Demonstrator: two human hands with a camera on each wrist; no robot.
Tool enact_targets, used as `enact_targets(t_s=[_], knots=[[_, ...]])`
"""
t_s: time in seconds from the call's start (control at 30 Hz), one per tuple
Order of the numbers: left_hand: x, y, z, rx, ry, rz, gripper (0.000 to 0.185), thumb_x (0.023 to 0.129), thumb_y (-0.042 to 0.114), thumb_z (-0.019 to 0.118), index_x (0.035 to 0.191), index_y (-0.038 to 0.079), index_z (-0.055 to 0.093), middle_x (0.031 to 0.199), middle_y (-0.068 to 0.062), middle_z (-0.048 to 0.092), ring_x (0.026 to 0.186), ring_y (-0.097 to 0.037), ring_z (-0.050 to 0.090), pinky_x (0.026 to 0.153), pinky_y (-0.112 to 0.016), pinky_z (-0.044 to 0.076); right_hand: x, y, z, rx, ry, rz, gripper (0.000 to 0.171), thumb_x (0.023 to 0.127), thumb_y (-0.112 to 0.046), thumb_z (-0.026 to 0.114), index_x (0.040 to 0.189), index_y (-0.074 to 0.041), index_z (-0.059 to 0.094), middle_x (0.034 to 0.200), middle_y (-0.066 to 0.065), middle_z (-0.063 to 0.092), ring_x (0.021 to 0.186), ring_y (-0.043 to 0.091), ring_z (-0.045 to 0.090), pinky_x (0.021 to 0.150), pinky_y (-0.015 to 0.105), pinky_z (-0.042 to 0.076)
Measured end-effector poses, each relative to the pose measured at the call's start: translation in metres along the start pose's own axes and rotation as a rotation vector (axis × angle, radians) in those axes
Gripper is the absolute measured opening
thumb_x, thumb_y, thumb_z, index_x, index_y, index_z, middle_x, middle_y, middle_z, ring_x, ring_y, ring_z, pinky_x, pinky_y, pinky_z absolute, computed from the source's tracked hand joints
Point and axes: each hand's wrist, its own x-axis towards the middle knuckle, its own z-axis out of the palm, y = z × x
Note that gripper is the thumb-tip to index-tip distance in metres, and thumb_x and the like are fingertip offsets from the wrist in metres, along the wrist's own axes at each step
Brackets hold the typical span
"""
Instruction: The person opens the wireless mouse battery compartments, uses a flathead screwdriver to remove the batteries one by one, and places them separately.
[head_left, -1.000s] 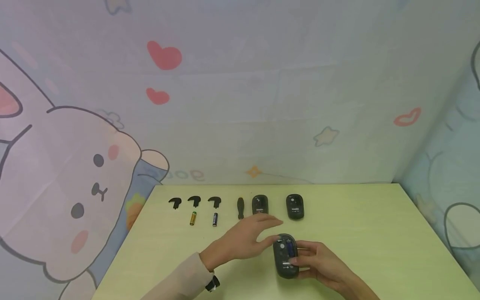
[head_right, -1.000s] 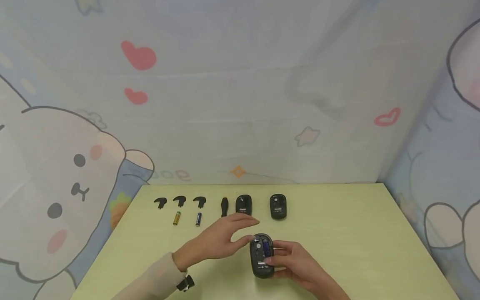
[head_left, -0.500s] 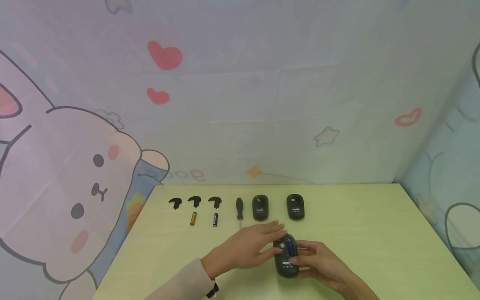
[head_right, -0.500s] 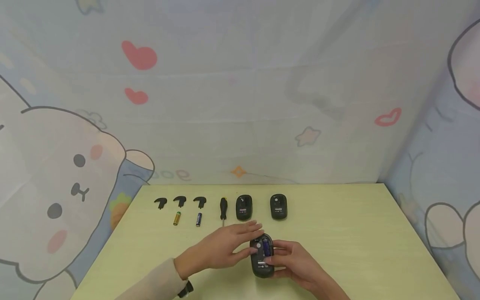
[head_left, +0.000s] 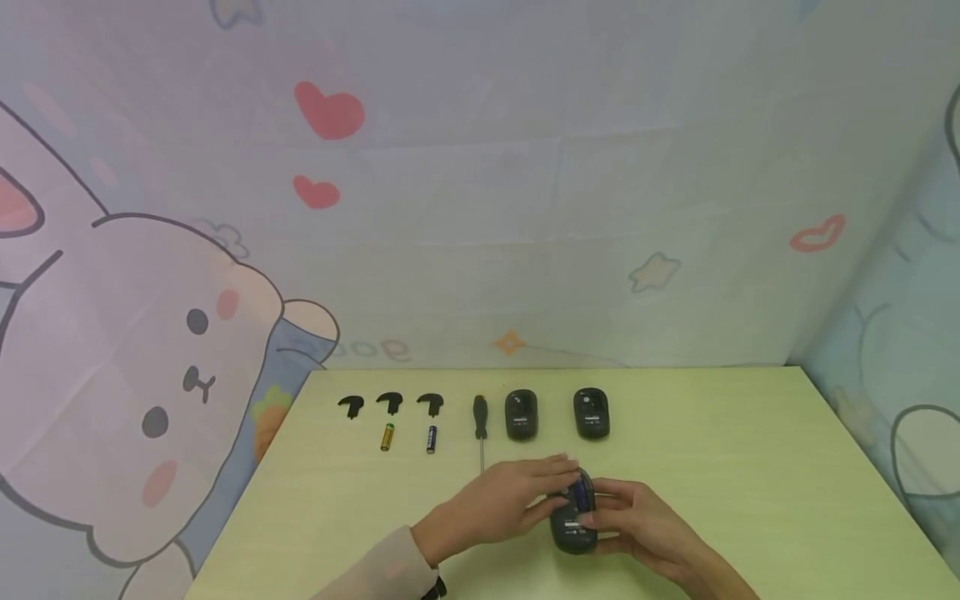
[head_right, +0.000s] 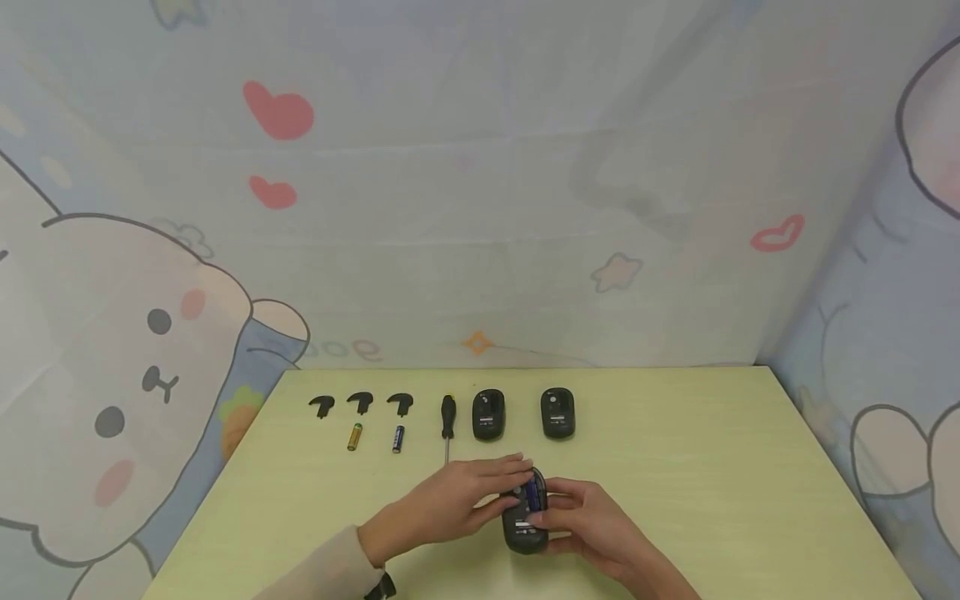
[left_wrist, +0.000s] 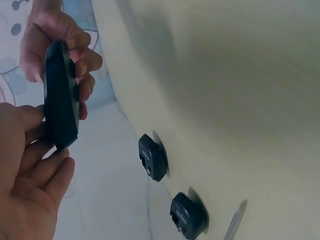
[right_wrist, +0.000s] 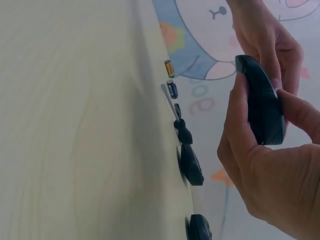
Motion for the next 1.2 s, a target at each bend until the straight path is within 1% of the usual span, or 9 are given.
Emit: enact_targets(t_s=[0.23, 0.4, 0.47, 0.7, 0.8, 0.87, 1.0, 1.13, 1.2], knots=[[0.004, 0.003, 0.007, -0.337, 0.028, -0.187, 0.033, 0.104, 0.02, 0.067, 0.136, 0.015, 0.07, 0.15, -0.002, 0.064, 0.138, -0.016, 0.063, 0.113, -0.026, 0.054, 0.0, 0.003, -0.002, -0.011, 0.017, -0.008, 0.071, 0.1, -0.012, 0.07, 0.158, 0.011, 0.034, 0.135, 0.014, 0.072, 0.116, 0.023, 0.074, 0.094, 0.043, 0.066], [0.006, 0.004, 0.013, -0.594, 0.084, -0.342, 0.022, 0.101, 0.016, 0.071, 0.123, 0.016, 0.076, 0.142, 0.0, 0.07, 0.135, -0.013, 0.064, 0.111, -0.023, 0.054, 0.0, 0.005, -0.004, -0.012, -0.002, -0.018, 0.069, 0.101, -0.011, 0.069, 0.156, 0.012, 0.036, 0.133, 0.013, 0.073, 0.113, 0.023, 0.075, 0.093, 0.039, 0.066], [0.007, 0.003, 0.017, -0.659, 0.113, -0.366, 0.018, 0.1, 0.014, 0.072, 0.117, 0.015, 0.077, 0.138, 0.0, 0.072, 0.132, -0.012, 0.065, 0.11, -0.02, 0.054, 0.0, 0.006, -0.004, -0.012, -0.009, -0.019, 0.068, 0.1, -0.011, 0.07, 0.156, 0.012, 0.038, 0.133, 0.012, 0.073, 0.113, 0.022, 0.076, 0.092, 0.038, 0.067], [0.008, 0.002, 0.024, -0.773, 0.152, -0.394, 0.01, 0.097, 0.01, 0.075, 0.106, 0.013, 0.078, 0.13, 0.0, 0.074, 0.126, -0.009, 0.067, 0.108, -0.018, 0.054, -0.001, 0.006, -0.003, -0.038, -0.011, -0.013, 0.066, 0.098, -0.01, 0.072, 0.154, 0.01, 0.042, 0.135, 0.011, 0.071, 0.111, 0.022, 0.076, 0.09, 0.037, 0.067], [0.008, 0.003, 0.025, -0.784, 0.172, -0.404, 0.011, 0.096, 0.008, 0.076, 0.105, 0.012, 0.078, 0.127, -0.002, 0.075, 0.123, -0.009, 0.068, 0.107, -0.019, 0.056, -0.001, 0.006, -0.003, -0.043, -0.01, -0.014, 0.065, 0.099, -0.01, 0.072, 0.154, 0.01, 0.043, 0.135, 0.011, 0.071, 0.11, 0.022, 0.076, 0.088, 0.035, 0.067], [0.009, 0.004, 0.025, -0.76, 0.19, -0.409, 0.012, 0.095, 0.009, 0.077, 0.106, 0.013, 0.078, 0.126, -0.002, 0.076, 0.12, -0.008, 0.07, 0.105, -0.019, 0.057, -0.001, 0.005, -0.003, -0.04, -0.012, -0.015, 0.064, 0.099, -0.01, 0.071, 0.153, 0.01, 0.043, 0.134, 0.01, 0.071, 0.109, 0.022, 0.077, 0.087, 0.034, 0.067], [0.011, 0.006, 0.027, -0.641, 0.237, -0.387, 0.011, 0.094, 0.014, 0.079, 0.105, 0.015, 0.078, 0.122, 0.0, 0.078, 0.117, -0.007, 0.072, 0.103, -0.019, 0.058, -0.001, 0.004, -0.002, -0.045, -0.007, -0.016, 0.064, 0.099, -0.01, 0.071, 0.153, 0.01, 0.044, 0.13, 0.01, 0.073, 0.107, 0.021, 0.077, 0.084, 0.031, 0.067], [0.012, 0.009, 0.029, -0.501, 0.273, -0.356, 0.012, 0.094, 0.019, 0.079, 0.106, 0.019, 0.08, 0.119, 0.004, 0.08, 0.118, -0.008, 0.073, 0.1, -0.019, 0.06, 0.001, 0.003, -0.001, -0.058, 0.018, -0.008, 0.064, 0.098, -0.011, 0.072, 0.152, 0.01, 0.045, 0.132, 0.013, 0.073, 0.108, 0.022, 0.077, 0.085, 0.033, 0.067], [0.013, 0.011, 0.029, -0.468, 0.282, -0.358, 0.012, 0.094, 0.02, 0.079, 0.107, 0.021, 0.081, 0.118, 0.006, 0.081, 0.119, -0.008, 0.073, 0.096, -0.017, 0.059, 0.001, 0.003, -0.001, -0.065, 0.031, -0.005, 0.064, 0.098, -0.012, 0.073, 0.152, 0.011, 0.045, 0.134, 0.015, 0.072, 0.109, 0.023, 0.077, 0.087, 0.035, 0.067]])
